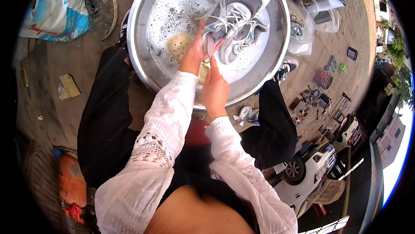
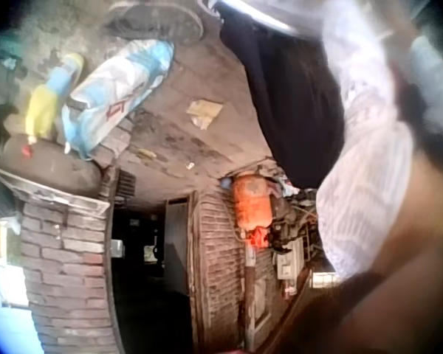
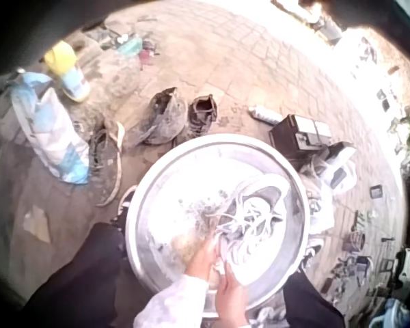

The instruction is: The person scrubs a pair of white sneakers and a pair of beige sandals in a metal basin filled with soapy water. They use a pink brush to clean the shoes and occasionally rinse them by hand.

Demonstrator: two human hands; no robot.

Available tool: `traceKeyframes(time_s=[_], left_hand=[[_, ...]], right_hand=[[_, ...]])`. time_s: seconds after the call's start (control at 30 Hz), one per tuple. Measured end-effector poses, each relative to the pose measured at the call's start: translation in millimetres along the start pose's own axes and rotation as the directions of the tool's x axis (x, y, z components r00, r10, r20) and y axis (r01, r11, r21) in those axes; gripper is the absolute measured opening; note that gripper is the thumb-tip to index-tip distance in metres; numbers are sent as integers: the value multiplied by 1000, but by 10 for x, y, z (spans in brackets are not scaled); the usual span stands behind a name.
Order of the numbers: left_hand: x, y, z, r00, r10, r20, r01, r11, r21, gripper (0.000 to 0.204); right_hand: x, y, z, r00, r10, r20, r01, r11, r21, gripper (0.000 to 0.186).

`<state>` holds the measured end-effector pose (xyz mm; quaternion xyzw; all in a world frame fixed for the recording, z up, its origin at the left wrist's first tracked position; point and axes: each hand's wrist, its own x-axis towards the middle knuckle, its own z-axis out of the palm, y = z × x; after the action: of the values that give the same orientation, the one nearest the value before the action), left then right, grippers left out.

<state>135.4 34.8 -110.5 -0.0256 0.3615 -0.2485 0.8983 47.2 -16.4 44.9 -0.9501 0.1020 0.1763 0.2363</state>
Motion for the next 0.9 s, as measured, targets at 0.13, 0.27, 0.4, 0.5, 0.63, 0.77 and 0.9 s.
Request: traceKeyframes(time_s=[0.13,0.27,0.4,0.5,0.63,0.77,0.9], left_hand=[[-86,78,218,992,123,-26,-119,988,103,77],[103,269,-90,930,367,17,-367,930,9,64],[-18,263,159,658,750,67,-752,658,34,78],[-112,248,93,601,782,163,-765,505,399,94],[-93,18,-209,478,818,319,-639,74,766,91],[-188,-243,-535,468,784,408,-404,-220,888,53],[-82,-183,-771,377,914,151,-358,-7,934,36]], right_hand=[[-253,42,-5,997,56,48,-57,998,28,40],[-475,275,-135,997,-77,-13,77,968,238,40],[-6,710,96,989,141,-52,-107,903,416,37],[351,684,154,992,128,-11,-119,943,310,37],[893,825,401,948,-126,-293,186,964,188,38],[1526,483,632,943,199,-268,-94,929,357,75],[1803,181,686,914,397,-88,-395,918,36,101]])
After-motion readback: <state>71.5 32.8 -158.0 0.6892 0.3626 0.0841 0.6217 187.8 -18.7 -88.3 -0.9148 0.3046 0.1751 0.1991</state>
